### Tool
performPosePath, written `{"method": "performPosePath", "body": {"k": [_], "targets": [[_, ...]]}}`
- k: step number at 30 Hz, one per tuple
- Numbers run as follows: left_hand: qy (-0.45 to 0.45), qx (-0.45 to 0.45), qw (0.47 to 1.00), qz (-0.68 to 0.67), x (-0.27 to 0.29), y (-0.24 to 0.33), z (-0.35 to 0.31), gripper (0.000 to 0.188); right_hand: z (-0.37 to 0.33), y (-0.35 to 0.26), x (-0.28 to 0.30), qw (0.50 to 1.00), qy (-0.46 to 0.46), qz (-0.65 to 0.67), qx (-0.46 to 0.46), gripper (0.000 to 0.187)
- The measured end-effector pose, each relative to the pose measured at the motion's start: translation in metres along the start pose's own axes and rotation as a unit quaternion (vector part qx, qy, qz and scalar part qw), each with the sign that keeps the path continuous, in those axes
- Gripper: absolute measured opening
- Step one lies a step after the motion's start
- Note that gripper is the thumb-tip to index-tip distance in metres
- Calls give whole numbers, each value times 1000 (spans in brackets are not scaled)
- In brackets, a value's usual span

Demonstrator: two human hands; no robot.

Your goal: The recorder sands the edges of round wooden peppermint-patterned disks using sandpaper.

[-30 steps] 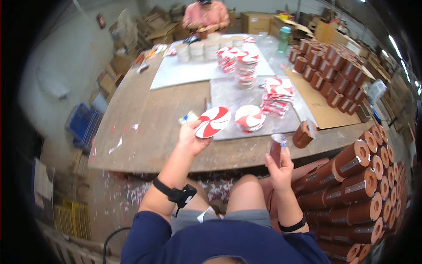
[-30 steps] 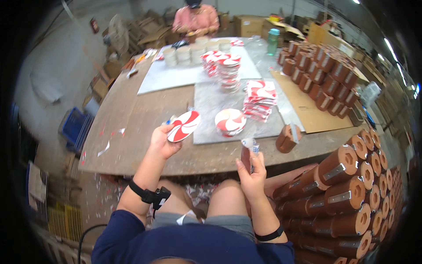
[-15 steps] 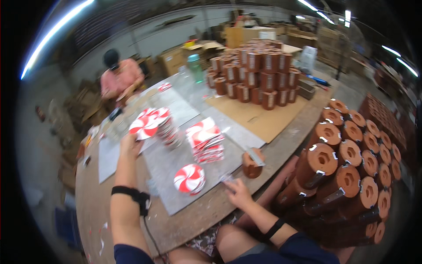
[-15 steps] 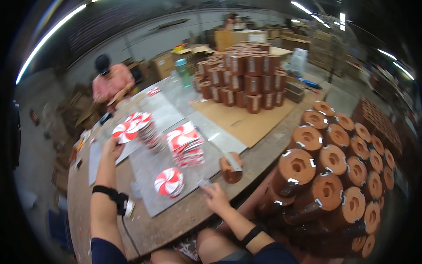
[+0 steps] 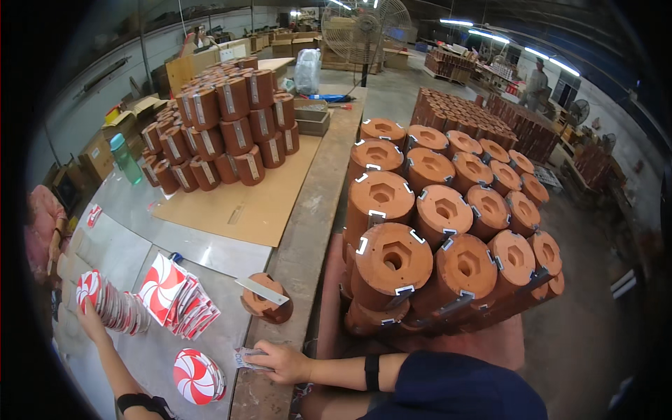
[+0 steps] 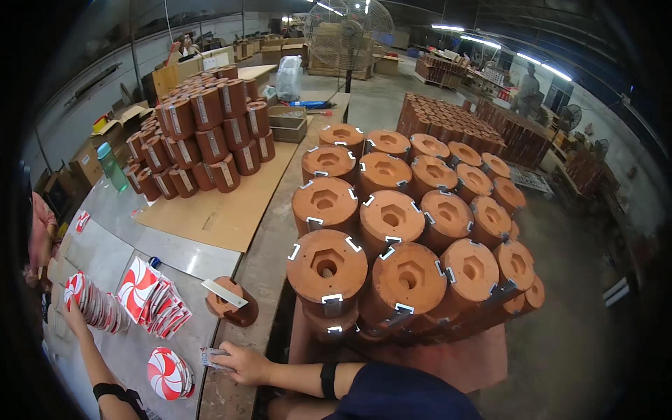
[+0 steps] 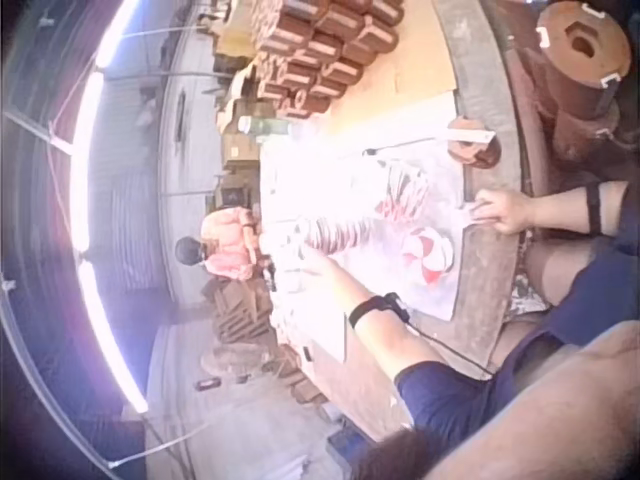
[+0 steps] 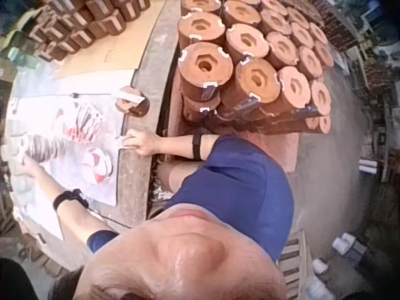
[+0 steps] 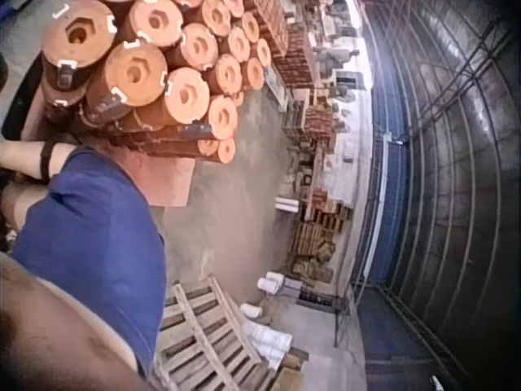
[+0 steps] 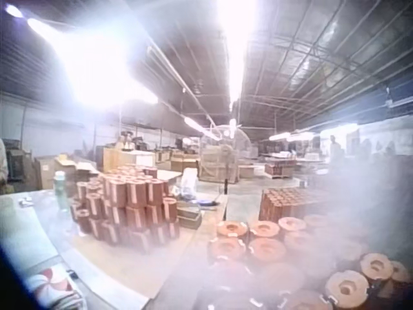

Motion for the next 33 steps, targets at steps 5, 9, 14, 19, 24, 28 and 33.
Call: {"method": "performPosePath", "body": {"k": [5,9,14,19,24,28,33], "targets": [[63,-84,988,114,-4,45,-37,74,-2,4,-1,1000,-13,-2,-14,46],[104,-150,972,145,2,25,-21,81,-2,-1,-7,1000,-10,-1,2,47],[87,-124,981,123,5,38,-34,82,-2,-4,-4,1000,-9,-11,4,46],[70,-118,985,101,4,32,-30,74,-2,-3,-6,1000,-14,-15,-4,47],[60,-201,965,157,4,46,-33,72,-1,-4,-5,999,-16,-40,2,49],[58,-179,974,126,6,47,-35,54,-2,-3,-7,999,-14,-49,4,49],[43,-189,977,91,12,61,-49,54,-2,-1,-6,999,-18,-40,-10,49]]}}
Point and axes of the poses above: each hand's wrist, its own z-axis towards the middle knuckle, its own x-axis out of the back of the hand, y = z × x, the point moved 7 cm from there along z, towards the middle knuckle, and after that the axes turned 13 degrees about z, right-handed, at the moved point
